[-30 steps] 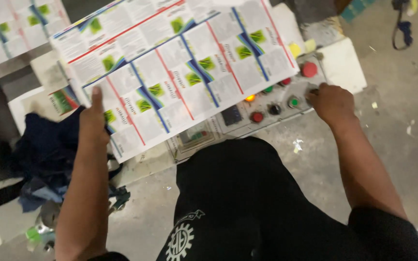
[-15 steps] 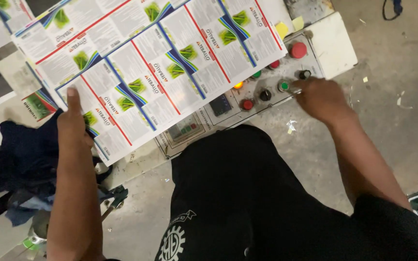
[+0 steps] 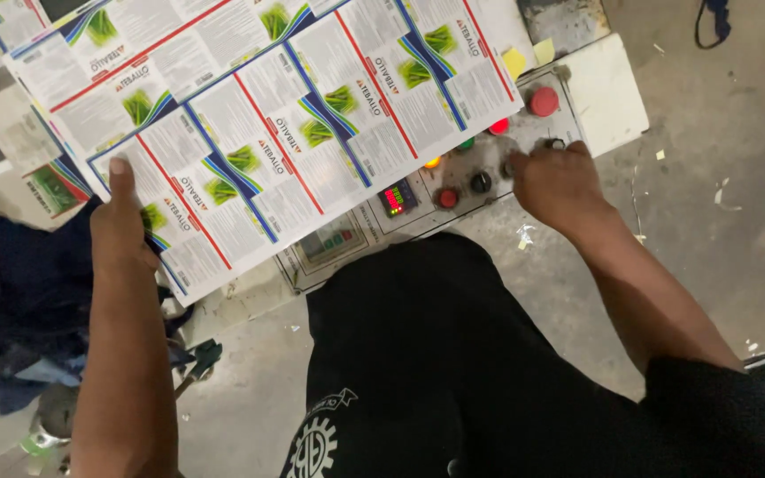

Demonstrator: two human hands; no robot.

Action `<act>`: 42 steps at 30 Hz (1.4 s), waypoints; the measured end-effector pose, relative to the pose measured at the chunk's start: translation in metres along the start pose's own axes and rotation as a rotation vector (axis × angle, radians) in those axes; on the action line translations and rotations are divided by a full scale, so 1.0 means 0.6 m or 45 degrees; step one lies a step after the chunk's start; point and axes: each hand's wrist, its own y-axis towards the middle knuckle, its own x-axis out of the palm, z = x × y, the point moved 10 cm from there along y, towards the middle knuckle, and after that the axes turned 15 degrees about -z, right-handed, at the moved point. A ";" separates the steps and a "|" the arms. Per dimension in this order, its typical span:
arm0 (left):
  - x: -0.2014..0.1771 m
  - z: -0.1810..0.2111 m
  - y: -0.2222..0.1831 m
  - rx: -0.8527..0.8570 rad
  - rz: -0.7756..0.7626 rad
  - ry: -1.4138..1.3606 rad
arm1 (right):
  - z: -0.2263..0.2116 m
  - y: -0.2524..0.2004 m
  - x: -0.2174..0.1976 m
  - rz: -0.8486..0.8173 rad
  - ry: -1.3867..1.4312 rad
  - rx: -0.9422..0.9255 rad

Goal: Organizes and moves large stacks of printed sheets from a machine to a storage area.

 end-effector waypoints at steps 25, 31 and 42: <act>-0.021 -0.004 0.005 0.005 0.097 0.157 | 0.039 -0.023 -0.169 0.727 0.891 -0.079; -0.011 -0.005 0.009 0.025 0.040 0.197 | 0.042 0.075 -0.150 0.890 1.271 -0.294; -0.025 0.050 -0.013 -0.141 0.223 1.118 | 0.016 0.102 -0.131 0.838 0.884 -0.090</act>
